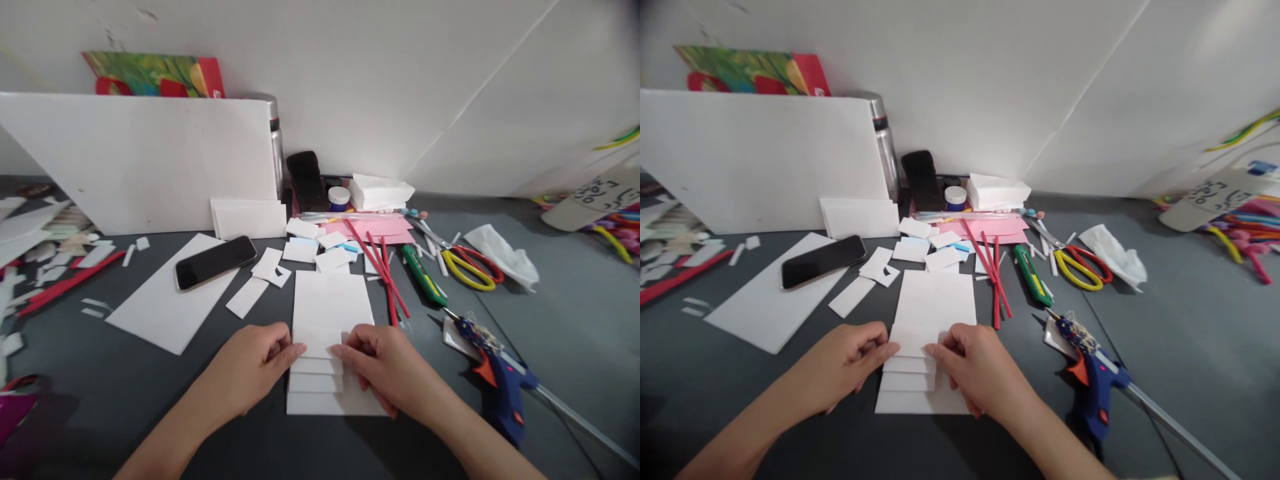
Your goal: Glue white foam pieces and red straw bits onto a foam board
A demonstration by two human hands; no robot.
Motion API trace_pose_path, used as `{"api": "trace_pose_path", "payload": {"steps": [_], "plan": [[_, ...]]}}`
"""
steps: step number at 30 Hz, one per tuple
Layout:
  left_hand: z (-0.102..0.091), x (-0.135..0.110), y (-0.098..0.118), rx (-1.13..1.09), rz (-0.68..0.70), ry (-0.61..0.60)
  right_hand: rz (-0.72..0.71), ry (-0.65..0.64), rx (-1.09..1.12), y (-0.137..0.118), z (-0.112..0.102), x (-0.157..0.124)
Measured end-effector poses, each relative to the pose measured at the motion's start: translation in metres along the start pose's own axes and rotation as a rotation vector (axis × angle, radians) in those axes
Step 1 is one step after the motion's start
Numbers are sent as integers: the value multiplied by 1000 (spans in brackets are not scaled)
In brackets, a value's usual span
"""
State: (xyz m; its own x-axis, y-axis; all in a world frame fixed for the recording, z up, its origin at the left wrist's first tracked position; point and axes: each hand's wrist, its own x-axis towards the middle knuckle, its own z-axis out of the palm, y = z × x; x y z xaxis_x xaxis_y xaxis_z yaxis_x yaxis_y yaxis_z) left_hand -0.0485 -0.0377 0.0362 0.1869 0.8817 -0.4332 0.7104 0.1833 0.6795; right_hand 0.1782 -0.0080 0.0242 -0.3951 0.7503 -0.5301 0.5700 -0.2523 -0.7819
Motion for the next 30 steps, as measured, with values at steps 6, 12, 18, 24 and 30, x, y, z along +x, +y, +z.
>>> {"api": "trace_pose_path", "payload": {"steps": [6, 12, 18, 24, 30], "plan": [[-2, 0, 4, 30, 45, 18, -4, -7, 2, 1, 1, 1], [2, 0, 1, 16, 58, 52, -6, -9, -8, 1, 1, 2], [2, 1, -1, 12, 62, 51, -7, -4, -7, 1, 0, 3], [0, 1, 0, 20, 36, 32, 3, -10, 15, 3, 1, 4], [-2, 1, 4, -4, -27, -8, -5, -11, 26, 3, 1, 3]]}}
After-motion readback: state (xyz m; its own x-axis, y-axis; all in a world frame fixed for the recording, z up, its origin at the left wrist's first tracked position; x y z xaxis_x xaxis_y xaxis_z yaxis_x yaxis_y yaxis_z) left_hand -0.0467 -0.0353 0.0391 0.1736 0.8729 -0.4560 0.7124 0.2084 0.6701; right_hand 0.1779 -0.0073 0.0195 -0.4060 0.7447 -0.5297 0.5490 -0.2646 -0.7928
